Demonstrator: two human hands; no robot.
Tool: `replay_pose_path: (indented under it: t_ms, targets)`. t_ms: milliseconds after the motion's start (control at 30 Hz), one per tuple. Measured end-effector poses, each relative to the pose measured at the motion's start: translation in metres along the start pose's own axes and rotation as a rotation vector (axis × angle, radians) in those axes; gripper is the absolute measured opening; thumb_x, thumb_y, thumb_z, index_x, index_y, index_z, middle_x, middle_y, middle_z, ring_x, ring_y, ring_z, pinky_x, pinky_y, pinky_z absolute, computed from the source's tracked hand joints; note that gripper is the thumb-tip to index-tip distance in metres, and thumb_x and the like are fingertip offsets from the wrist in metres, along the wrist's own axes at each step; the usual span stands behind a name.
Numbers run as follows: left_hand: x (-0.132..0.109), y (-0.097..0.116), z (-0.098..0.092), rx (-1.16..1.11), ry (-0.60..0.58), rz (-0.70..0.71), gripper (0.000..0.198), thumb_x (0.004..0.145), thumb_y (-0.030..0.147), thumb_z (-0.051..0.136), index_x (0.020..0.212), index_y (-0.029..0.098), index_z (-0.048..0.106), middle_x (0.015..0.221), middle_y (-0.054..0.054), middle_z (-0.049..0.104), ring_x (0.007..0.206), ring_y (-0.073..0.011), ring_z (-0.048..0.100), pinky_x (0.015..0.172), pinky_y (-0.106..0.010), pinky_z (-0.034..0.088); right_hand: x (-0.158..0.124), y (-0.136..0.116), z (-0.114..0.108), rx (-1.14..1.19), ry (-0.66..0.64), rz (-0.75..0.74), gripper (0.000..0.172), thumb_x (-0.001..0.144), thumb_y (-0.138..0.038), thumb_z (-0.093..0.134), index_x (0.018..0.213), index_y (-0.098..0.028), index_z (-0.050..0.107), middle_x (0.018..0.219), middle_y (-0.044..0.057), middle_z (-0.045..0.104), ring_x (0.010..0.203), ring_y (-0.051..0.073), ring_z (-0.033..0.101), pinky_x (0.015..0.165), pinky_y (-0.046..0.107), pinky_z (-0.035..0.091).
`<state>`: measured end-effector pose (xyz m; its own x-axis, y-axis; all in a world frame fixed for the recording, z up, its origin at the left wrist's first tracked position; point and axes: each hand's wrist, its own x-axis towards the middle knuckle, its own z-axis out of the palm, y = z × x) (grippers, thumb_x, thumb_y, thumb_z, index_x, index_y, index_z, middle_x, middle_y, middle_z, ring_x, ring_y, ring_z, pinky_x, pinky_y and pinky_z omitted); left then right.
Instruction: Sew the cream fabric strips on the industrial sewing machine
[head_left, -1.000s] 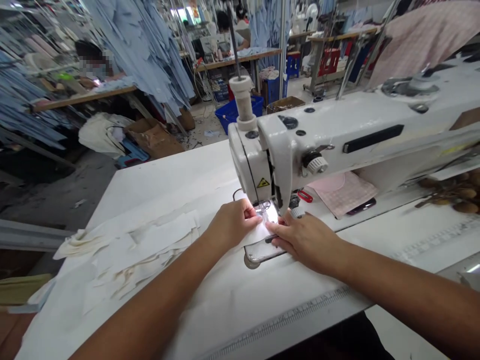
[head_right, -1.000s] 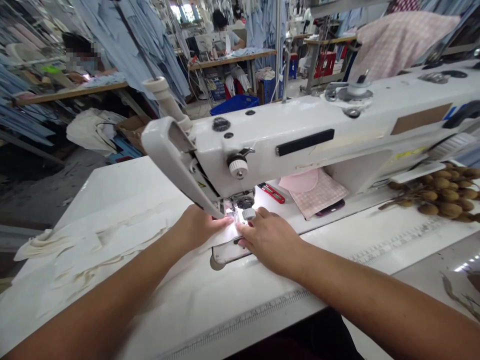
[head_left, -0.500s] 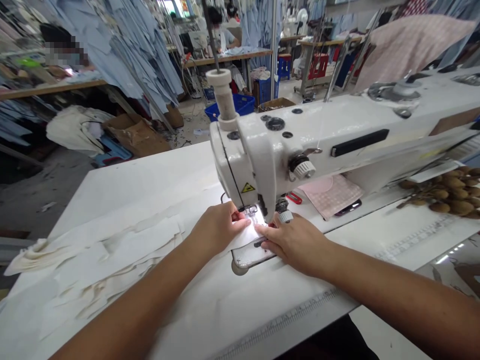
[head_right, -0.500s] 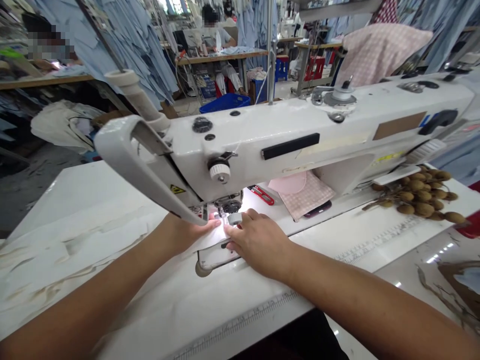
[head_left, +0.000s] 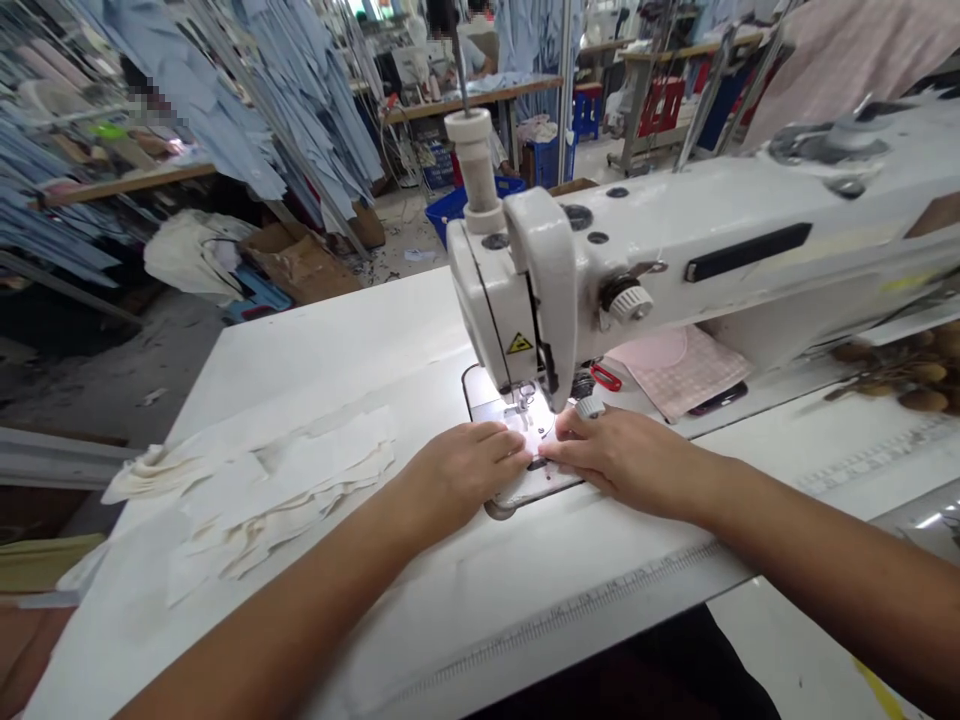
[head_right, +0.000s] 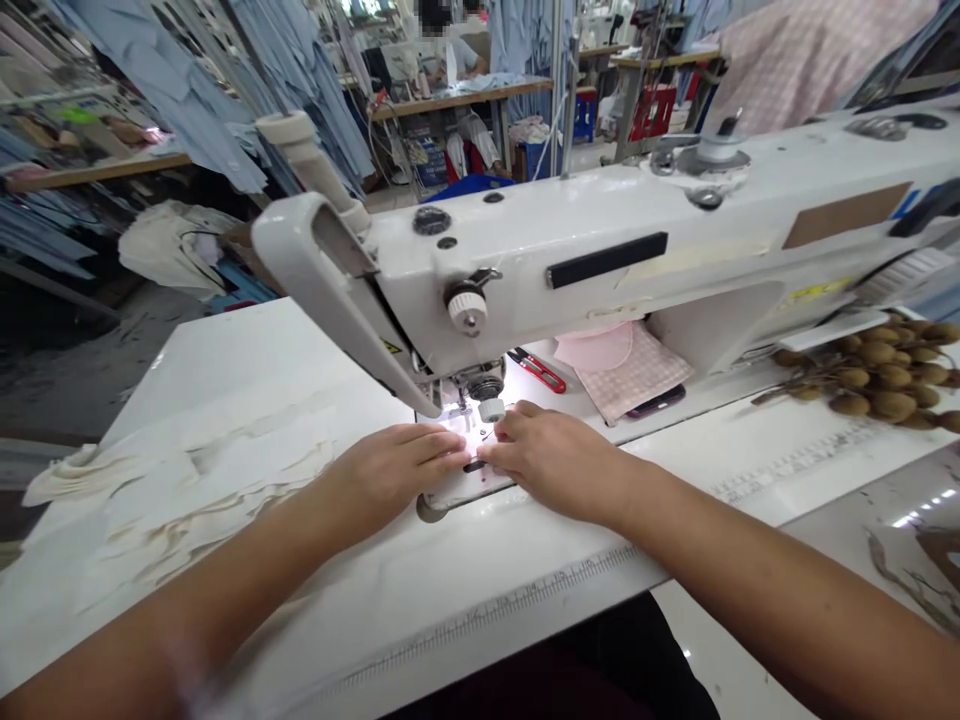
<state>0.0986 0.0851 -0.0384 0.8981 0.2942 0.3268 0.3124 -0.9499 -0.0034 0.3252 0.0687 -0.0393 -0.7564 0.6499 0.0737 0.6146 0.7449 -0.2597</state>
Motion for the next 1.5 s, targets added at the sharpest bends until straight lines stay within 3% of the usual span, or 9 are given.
replay_pose_path:
  t_ms: [300, 533, 767, 1033, 1267, 1400, 1500]
  targets:
    - [-0.002, -0.002, 0.002, 0.013, 0.028, 0.006, 0.021, 0.090, 0.006, 0.038, 0.103, 0.010, 0.054, 0.093, -0.008, 0.066, 0.089, -0.0172, 0.061, 0.075, -0.029, 0.054, 0.003, 0.003, 0.004, -0.108, 0.018, -0.032, 0.023, 0.089, -0.018, 0.051, 0.106, -0.021, 0.066, 0.097, 0.007, 0.064, 0.072, 0.014, 0.052, 0.055, 0.024, 0.033]
    - [-0.001, -0.014, 0.001, 0.045, 0.120, -0.015, 0.028, 0.091, 0.005, 0.031, 0.102, 0.015, 0.053, 0.093, -0.005, 0.068, 0.086, -0.0141, 0.062, 0.072, -0.026, 0.053, 0.009, 0.005, 0.006, -0.147, 0.084, 0.082, 0.020, 0.088, -0.024, 0.053, 0.103, -0.026, 0.067, 0.075, 0.005, 0.062, 0.073, 0.016, 0.053, 0.053, 0.023, 0.031]
    - [-0.003, -0.027, 0.007, 0.055, 0.007, -0.106, 0.028, 0.095, 0.014, 0.031, 0.102, 0.018, 0.057, 0.094, -0.004, 0.067, 0.085, -0.0147, 0.062, 0.071, -0.027, 0.053, 0.012, 0.004, 0.011, -0.305, 0.167, 0.072, 0.018, 0.084, -0.022, 0.059, 0.097, -0.025, 0.071, 0.076, 0.006, 0.064, 0.075, 0.018, 0.053, 0.052, 0.022, 0.034]
    - [-0.004, -0.034, 0.012, 0.086, 0.057, -0.152, 0.027, 0.093, 0.012, 0.031, 0.096, 0.019, 0.058, 0.080, -0.003, 0.064, 0.077, -0.0146, 0.060, 0.064, -0.026, 0.050, 0.014, 0.004, 0.011, -0.221, 0.150, 0.144, 0.023, 0.090, -0.031, 0.051, 0.087, -0.025, 0.073, 0.081, 0.007, 0.064, 0.081, 0.018, 0.055, 0.060, 0.025, 0.044]
    - [-0.003, -0.031, 0.010, 0.103, 0.010, -0.160, 0.020, 0.088, 0.009, 0.041, 0.093, 0.019, 0.058, 0.080, -0.002, 0.063, 0.075, -0.0152, 0.058, 0.066, -0.027, 0.048, 0.012, 0.006, 0.010, -0.039, 0.127, 0.193, 0.028, 0.091, -0.030, 0.048, 0.084, -0.020, 0.073, 0.074, 0.008, 0.063, 0.082, 0.020, 0.055, 0.059, 0.025, 0.041]
    - [0.002, -0.017, 0.004, 0.164, 0.060, -0.302, 0.016, 0.087, 0.012, 0.044, 0.078, 0.018, 0.056, 0.067, -0.002, 0.057, 0.066, -0.0156, 0.055, 0.059, -0.027, 0.046, 0.010, 0.006, 0.008, 0.050, 0.132, 0.206, 0.025, 0.092, -0.028, 0.047, 0.095, -0.020, 0.070, 0.087, 0.009, 0.065, 0.089, 0.021, 0.055, 0.062, 0.028, 0.043]
    - [0.010, -0.005, 0.002, 0.206, -0.083, -0.538, 0.022, 0.085, 0.016, 0.048, 0.063, 0.018, 0.049, 0.063, -0.003, 0.053, 0.059, -0.0167, 0.052, 0.048, -0.026, 0.041, 0.010, 0.007, 0.005, 0.092, 0.131, 0.206, 0.025, 0.092, -0.027, 0.045, 0.101, -0.019, 0.067, 0.093, 0.009, 0.065, 0.088, 0.021, 0.056, 0.066, 0.031, 0.045]
